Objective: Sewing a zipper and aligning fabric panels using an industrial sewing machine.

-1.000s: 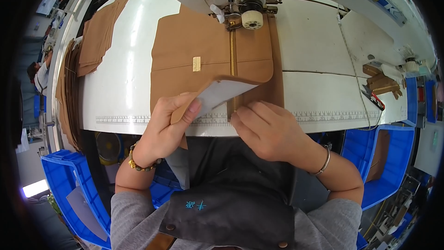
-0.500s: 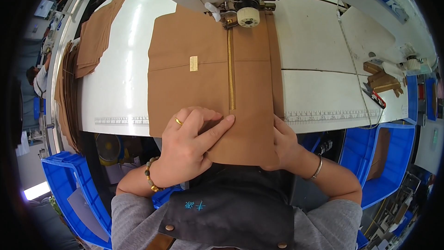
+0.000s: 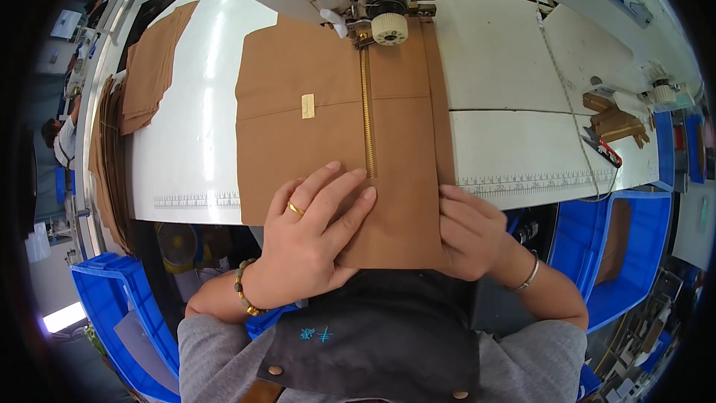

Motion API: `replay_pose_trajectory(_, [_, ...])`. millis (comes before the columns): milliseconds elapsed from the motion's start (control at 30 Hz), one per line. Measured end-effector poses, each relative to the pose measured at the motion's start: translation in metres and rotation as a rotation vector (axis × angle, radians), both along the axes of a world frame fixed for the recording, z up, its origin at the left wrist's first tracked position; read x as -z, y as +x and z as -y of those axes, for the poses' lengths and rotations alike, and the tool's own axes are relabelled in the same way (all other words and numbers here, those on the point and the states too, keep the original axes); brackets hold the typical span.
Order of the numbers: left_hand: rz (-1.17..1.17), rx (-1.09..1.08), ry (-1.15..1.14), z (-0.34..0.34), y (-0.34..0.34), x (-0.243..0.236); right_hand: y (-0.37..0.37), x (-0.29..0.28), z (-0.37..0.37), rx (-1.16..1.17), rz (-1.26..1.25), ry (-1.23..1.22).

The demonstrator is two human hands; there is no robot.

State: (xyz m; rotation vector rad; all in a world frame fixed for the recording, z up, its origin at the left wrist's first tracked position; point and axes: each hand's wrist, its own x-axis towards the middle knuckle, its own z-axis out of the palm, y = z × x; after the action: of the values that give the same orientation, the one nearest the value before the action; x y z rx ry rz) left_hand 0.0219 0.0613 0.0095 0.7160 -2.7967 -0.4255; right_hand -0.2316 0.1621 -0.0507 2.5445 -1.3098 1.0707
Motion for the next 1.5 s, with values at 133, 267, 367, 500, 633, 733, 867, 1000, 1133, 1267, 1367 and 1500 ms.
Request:
replay_pose_trajectory(133, [0.021,0.006,0.052,-0.002,0.003,-0.003,-0.022,-0.035,0.005,0.153,0.056,0.077])
replay_pose_trajectory(267, [0.038,0.015,-0.062,-0.003,0.002,0.006,-0.006,-0.043,0.030,0.177,0.086,0.156])
replay_pose_trajectory(367, [0.008,0.017,-0.204,-0.001,0.001,0.016,0.015,-0.034,0.046,0.086,0.085,0.168])
replay_pose_trajectory(500, [-0.078,0.076,-0.288,0.015,0.002,0.018,0.021,-0.027,0.049,-0.016,-0.028,0.126])
replay_pose_trajectory(633, [-0.053,0.085,-0.101,0.047,-0.008,0.012,0.022,-0.029,0.050,-0.036,-0.071,0.099])
replay_pose_trajectory(733, [-0.012,-0.054,-0.126,0.062,-0.022,0.012,0.022,-0.037,0.060,-0.081,-0.028,0.101])
replay_pose_trajectory(867, [0.084,-0.010,-0.144,0.066,-0.023,0.008,-0.004,-0.050,0.088,-0.210,-0.083,0.387])
replay_pose_trajectory(1000, [0.093,-0.011,-0.155,0.066,-0.022,0.008,-0.010,-0.042,0.118,-0.028,-0.164,0.155])
replay_pose_trajectory(1133, [0.103,-0.015,-0.167,0.067,-0.022,0.008,-0.008,-0.034,0.125,-0.050,-0.247,0.105])
replay_pose_trajectory(1267, [0.120,-0.030,-0.154,0.066,-0.022,0.007,-0.009,-0.035,0.123,-0.049,-0.244,0.122])
replay_pose_trajectory(1367, [0.110,-0.037,-0.141,0.066,-0.022,0.007,-0.009,-0.035,0.123,-0.049,-0.239,0.122])
replay_pose_trajectory(1500, [0.114,-0.023,-0.158,0.067,-0.023,0.005,-0.009,-0.032,0.123,-0.050,-0.235,0.118])
